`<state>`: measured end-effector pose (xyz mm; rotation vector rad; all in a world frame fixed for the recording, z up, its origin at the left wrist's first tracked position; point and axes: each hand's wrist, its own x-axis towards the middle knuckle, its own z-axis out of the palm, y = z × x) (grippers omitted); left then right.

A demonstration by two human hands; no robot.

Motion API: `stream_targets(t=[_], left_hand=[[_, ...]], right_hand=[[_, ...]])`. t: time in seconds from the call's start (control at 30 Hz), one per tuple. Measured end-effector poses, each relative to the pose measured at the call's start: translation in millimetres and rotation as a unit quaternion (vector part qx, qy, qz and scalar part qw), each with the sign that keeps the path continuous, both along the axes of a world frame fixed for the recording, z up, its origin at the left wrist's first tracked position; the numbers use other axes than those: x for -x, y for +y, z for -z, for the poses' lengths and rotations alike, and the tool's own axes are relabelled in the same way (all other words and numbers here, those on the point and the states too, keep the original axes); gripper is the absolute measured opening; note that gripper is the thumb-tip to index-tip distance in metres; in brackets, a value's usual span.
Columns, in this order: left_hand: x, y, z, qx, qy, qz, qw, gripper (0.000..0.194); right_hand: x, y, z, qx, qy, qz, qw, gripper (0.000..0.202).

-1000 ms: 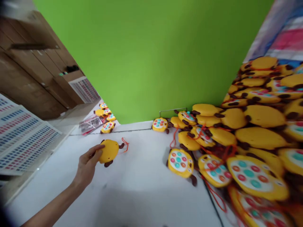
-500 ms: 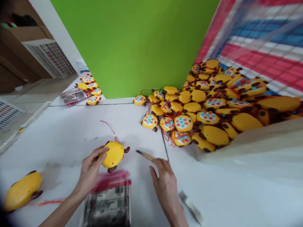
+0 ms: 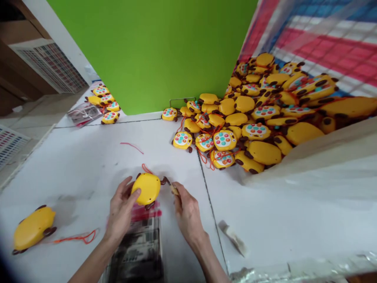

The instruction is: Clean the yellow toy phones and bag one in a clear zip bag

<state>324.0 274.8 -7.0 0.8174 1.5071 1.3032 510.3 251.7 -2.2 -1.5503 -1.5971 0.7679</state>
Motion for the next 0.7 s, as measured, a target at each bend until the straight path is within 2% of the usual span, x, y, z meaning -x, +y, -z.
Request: stream_targets(t=[0.07, 0.13, 0.3, 0.47, 0.6, 0.7], left_hand=[[-6.8, 3.7, 2.7, 0.013, -0.032, -0.005, 0.999, 0.065], [-12.8, 6.6, 4.2, 0.02, -0.055, 0.008, 0.998, 0.06], [-20.9, 7.5, 4.5, 0.024, -0.063, 0.089, 0.994, 0.041], [-22.2, 5.2, 7.6, 0.038, -0.075, 0.068, 0.994, 0.042], [-24.7, 4.9, 7.2, 0.032, -0.051, 0.08, 0.995, 0.04], [-27.1, 6.3, 5.7, 0.025, 0.006, 0.101, 0.995, 0.04]], right_hand=[[5.5, -6.3, -0.2, -0.011, 0.033, -0.013, 0.999, 0.029], [8.9, -8.9, 1.1, -0.005, 0.047, -0.026, 0.999, 0.025], [7.9, -7.9, 10.4, 0.013, 0.027, -0.035, 0.999, 0.022], [7.2, -5.7, 15.3, 0.019, 0.033, -0.017, 0.999, 0.019], [10.0, -3.3, 14.7, 0.027, 0.042, -0.019, 0.999, 0.016], [12.6, -1.8, 15.6, 0.01, 0.032, -0.002, 0.999, 0.015]])
